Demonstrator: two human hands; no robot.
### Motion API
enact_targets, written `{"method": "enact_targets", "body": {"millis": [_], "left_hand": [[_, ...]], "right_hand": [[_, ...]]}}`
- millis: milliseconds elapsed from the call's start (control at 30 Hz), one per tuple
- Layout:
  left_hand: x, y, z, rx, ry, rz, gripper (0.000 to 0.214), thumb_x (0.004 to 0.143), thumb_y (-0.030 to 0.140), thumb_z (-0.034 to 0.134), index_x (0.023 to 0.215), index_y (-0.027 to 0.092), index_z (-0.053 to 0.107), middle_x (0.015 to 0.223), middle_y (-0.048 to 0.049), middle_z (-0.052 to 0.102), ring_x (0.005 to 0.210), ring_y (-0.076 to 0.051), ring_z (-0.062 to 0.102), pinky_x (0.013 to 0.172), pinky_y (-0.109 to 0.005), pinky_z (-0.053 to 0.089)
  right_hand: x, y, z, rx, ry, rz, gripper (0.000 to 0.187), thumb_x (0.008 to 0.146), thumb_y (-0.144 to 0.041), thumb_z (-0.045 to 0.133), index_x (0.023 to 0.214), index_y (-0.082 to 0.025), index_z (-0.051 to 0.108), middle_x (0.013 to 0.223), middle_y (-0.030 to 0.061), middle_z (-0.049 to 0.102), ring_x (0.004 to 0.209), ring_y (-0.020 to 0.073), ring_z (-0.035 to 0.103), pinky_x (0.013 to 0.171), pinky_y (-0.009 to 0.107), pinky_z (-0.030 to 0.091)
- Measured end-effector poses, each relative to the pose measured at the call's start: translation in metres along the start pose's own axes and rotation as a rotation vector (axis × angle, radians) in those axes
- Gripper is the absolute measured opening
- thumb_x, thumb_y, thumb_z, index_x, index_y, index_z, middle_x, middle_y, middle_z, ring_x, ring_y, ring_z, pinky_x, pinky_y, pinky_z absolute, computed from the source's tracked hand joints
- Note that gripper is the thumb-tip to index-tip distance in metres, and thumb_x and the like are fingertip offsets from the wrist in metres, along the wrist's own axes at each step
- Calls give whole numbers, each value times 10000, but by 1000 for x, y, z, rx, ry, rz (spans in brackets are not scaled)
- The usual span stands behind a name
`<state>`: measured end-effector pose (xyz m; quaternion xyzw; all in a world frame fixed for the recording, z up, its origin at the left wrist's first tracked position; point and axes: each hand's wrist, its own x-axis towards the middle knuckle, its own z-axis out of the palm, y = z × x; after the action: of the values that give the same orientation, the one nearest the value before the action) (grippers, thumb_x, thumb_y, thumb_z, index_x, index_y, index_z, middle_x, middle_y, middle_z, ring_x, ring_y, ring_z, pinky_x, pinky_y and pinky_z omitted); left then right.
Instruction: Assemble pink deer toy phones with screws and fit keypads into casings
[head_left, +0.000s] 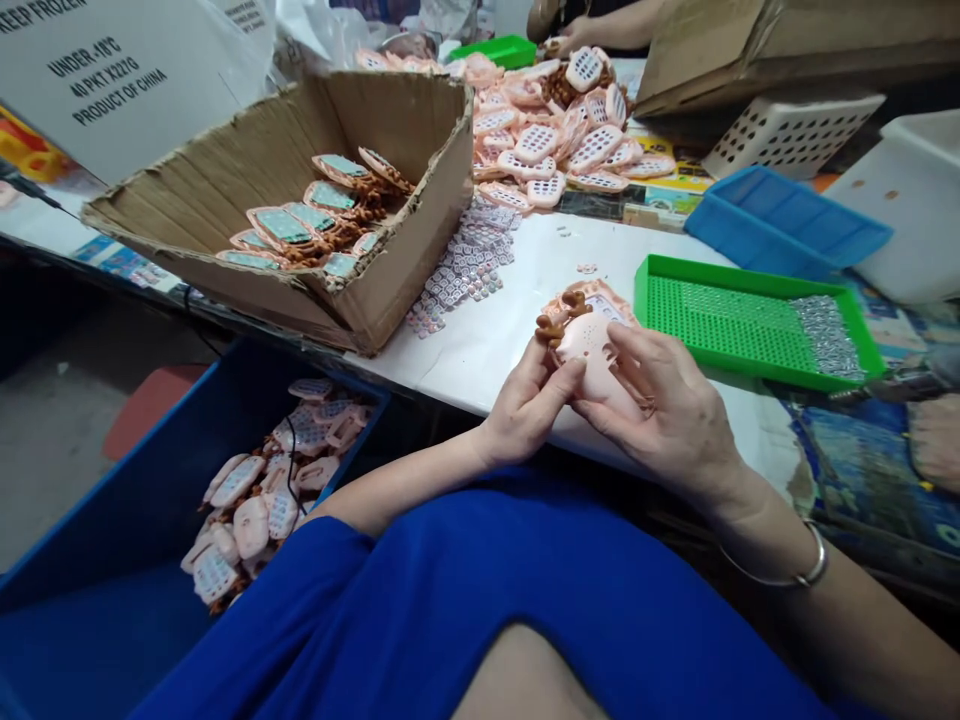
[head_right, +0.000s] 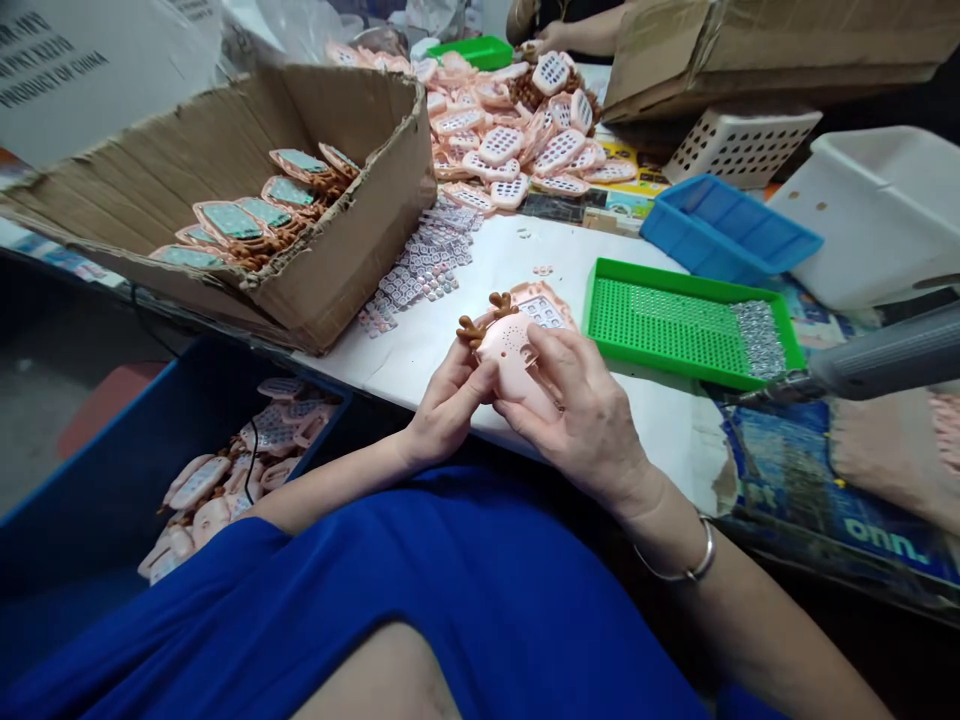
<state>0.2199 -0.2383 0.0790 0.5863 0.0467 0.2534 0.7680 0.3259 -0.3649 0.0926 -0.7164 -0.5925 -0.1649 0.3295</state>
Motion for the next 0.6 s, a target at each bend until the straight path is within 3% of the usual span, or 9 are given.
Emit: {"method": "enact_targets", "body": {"millis": [267, 433, 600], "left_hand": [[1, -5, 2, 16, 79, 48, 630, 893, 607, 561, 1325, 151, 509, 1241, -128, 670, 1233, -262, 600, 1066, -361, 463], [-7, -8, -2, 138, 85, 173, 532, 959, 494, 501, 1392, 185, 475, 1338, -136, 632, 1291, -259, 569, 1125, -383, 427], [-11, -8, -8, 219, 55, 291, 488, 992, 400, 454, 1439, 206, 439, 1451, -138, 555, 1360, -262, 516, 1168, -406, 385]], "right_hand": [[4, -7, 6, -143, 55, -36, 561, 921, -443, 609, 1409, -219, 447, 1153, 159, 604, 1044, 321, 652, 804, 463, 623], [6, -13, 15, -201, 197, -122, 612, 913, -389, 646, 1447, -245, 384, 1171, 166, 599, 1051, 325, 657, 784, 450, 637], [4, -14, 15, -179, 227, -160, 662, 906, -373, 677, 1475, -270, 355, 1254, 170, 589, 1093, 325, 647, 802, 474, 634]]}}
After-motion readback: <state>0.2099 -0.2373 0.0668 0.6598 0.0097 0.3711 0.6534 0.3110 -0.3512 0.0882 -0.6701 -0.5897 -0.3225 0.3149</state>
